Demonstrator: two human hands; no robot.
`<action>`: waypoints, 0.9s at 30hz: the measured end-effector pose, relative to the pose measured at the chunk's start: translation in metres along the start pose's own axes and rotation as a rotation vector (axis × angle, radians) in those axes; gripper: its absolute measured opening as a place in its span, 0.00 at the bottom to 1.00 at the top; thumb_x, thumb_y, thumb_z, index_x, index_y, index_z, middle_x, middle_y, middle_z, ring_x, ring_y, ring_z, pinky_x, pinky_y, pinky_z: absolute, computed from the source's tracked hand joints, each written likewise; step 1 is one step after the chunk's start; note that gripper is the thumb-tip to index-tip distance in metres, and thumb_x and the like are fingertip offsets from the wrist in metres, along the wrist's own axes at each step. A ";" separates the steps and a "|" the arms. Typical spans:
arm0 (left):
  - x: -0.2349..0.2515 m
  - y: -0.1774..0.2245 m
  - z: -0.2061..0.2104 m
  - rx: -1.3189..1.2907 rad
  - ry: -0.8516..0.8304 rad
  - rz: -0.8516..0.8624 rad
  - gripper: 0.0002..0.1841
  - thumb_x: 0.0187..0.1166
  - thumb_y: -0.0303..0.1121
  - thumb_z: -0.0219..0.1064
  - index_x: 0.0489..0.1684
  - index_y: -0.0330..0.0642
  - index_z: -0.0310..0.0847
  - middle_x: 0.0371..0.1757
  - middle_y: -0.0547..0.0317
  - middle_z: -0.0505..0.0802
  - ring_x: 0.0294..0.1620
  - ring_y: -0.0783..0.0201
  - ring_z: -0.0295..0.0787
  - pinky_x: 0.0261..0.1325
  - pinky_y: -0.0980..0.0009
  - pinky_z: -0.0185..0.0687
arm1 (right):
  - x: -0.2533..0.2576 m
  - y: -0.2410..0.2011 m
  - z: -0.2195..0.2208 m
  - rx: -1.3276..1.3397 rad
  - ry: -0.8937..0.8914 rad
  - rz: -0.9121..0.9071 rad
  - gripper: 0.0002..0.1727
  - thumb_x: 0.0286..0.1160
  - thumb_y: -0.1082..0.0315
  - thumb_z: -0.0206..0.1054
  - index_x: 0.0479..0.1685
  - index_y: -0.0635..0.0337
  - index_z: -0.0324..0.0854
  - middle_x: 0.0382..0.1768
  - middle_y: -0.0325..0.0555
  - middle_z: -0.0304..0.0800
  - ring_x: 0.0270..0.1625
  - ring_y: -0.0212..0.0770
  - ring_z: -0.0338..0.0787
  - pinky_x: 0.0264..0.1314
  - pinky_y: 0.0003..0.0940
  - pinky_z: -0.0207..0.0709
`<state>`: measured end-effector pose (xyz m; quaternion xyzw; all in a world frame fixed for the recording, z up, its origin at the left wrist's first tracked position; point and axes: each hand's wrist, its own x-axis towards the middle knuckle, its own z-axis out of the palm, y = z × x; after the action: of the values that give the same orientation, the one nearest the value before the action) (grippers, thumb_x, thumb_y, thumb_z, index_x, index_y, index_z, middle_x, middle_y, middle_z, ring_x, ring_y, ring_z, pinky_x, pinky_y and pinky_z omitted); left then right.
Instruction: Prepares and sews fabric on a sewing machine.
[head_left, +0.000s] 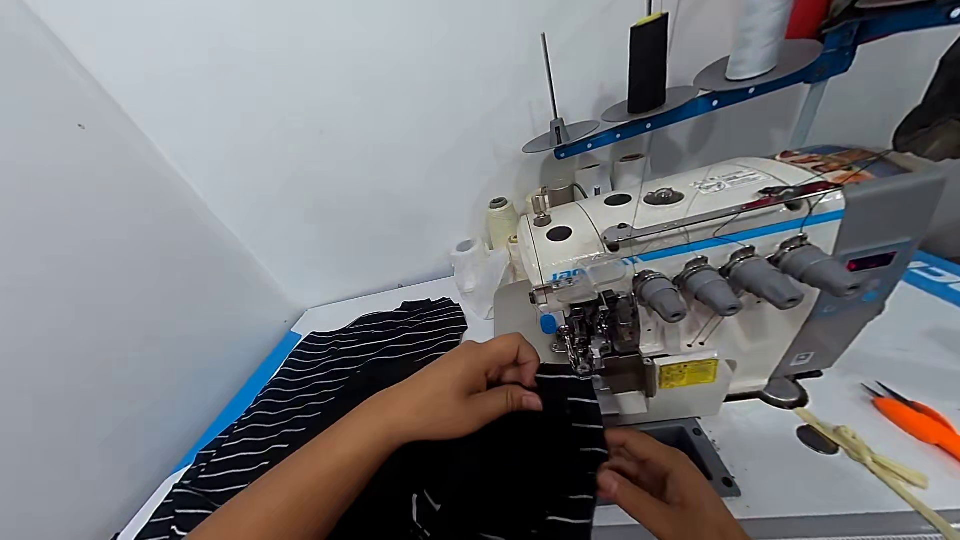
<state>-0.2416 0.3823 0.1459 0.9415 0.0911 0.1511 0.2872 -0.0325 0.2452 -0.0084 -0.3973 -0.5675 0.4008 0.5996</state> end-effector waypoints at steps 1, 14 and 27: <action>0.000 0.008 0.000 -0.068 -0.037 0.001 0.11 0.87 0.43 0.62 0.44 0.45 0.75 0.24 0.75 0.82 0.26 0.88 0.76 0.31 0.90 0.72 | 0.003 0.004 0.000 0.091 -0.063 -0.010 0.15 0.76 0.64 0.69 0.57 0.62 0.82 0.45 0.33 0.94 0.45 0.27 0.94 0.50 0.30 0.91; 0.015 -0.009 0.030 0.195 0.118 -0.035 0.09 0.84 0.38 0.66 0.41 0.43 0.78 0.24 0.72 0.83 0.24 0.84 0.77 0.30 0.87 0.73 | 0.009 0.014 0.004 0.295 -0.182 -0.042 0.18 0.69 0.72 0.65 0.60 0.57 0.82 0.48 0.27 0.95 0.48 0.22 0.93 0.54 0.23 0.88; 0.017 -0.013 0.029 0.184 0.159 -0.052 0.07 0.83 0.37 0.67 0.42 0.44 0.78 0.25 0.72 0.83 0.25 0.82 0.77 0.30 0.86 0.74 | 0.013 0.015 0.017 0.211 0.026 -0.030 0.10 0.84 0.61 0.66 0.43 0.55 0.90 0.33 0.30 0.94 0.36 0.23 0.92 0.42 0.21 0.87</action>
<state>-0.2170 0.3828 0.1197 0.9463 0.1512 0.2089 0.1950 -0.0497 0.2629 -0.0173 -0.3287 -0.5202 0.4440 0.6513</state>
